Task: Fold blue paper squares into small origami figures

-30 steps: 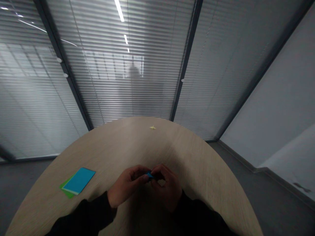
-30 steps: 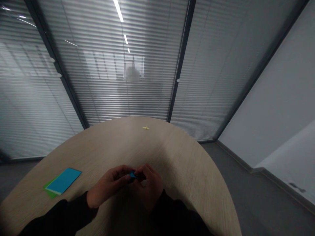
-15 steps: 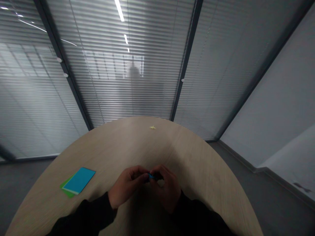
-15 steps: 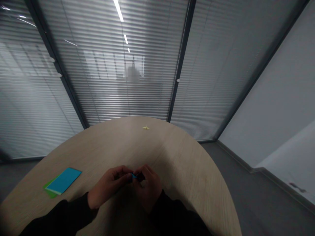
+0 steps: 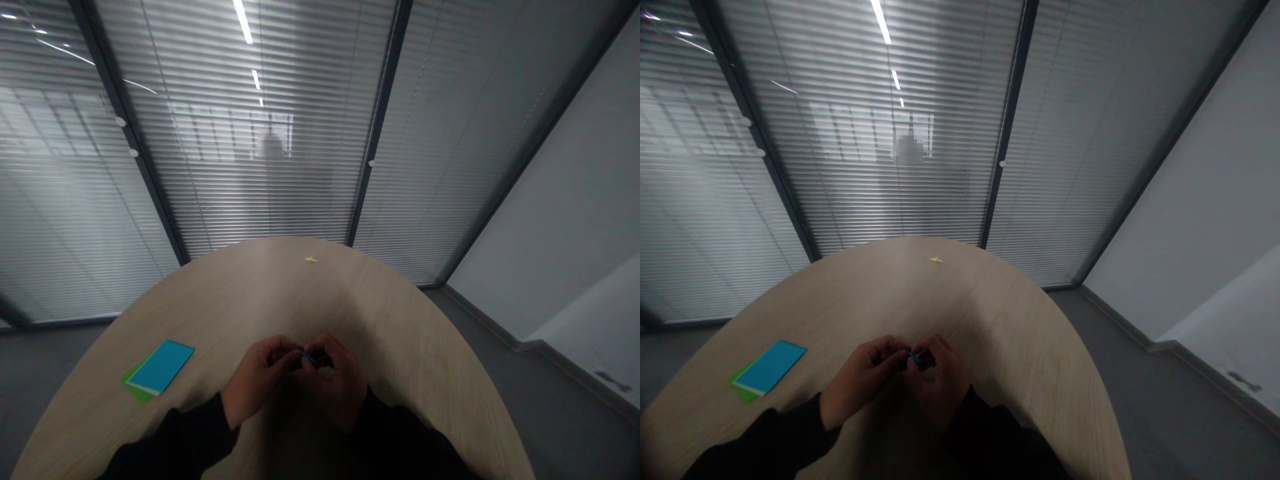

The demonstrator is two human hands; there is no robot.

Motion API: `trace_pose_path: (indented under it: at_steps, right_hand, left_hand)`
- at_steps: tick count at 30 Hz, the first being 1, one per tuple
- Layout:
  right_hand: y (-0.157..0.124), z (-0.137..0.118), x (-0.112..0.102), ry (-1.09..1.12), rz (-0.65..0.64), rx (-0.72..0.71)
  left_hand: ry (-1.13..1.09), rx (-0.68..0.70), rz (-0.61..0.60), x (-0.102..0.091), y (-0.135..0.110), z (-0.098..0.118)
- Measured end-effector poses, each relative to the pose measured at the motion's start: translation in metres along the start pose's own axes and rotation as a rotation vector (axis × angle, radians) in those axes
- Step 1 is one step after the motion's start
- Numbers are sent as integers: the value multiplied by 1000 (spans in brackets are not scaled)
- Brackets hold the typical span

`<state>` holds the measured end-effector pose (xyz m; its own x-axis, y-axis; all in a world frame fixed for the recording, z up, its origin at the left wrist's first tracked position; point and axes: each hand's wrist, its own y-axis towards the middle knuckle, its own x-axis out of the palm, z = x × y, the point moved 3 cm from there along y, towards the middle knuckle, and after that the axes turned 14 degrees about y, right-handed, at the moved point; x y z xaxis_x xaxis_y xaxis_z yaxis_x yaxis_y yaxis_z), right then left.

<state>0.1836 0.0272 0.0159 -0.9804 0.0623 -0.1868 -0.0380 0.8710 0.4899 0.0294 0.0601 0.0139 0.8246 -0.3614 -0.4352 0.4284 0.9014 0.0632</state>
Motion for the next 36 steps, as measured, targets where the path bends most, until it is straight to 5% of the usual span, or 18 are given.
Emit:
trace_pose_path:
  at_steps: [36]
  right_hand:
    - [-1, 29, -3, 305, 10, 464]
  left_hand:
    - [-17, -76, -9, -1, 2, -5]
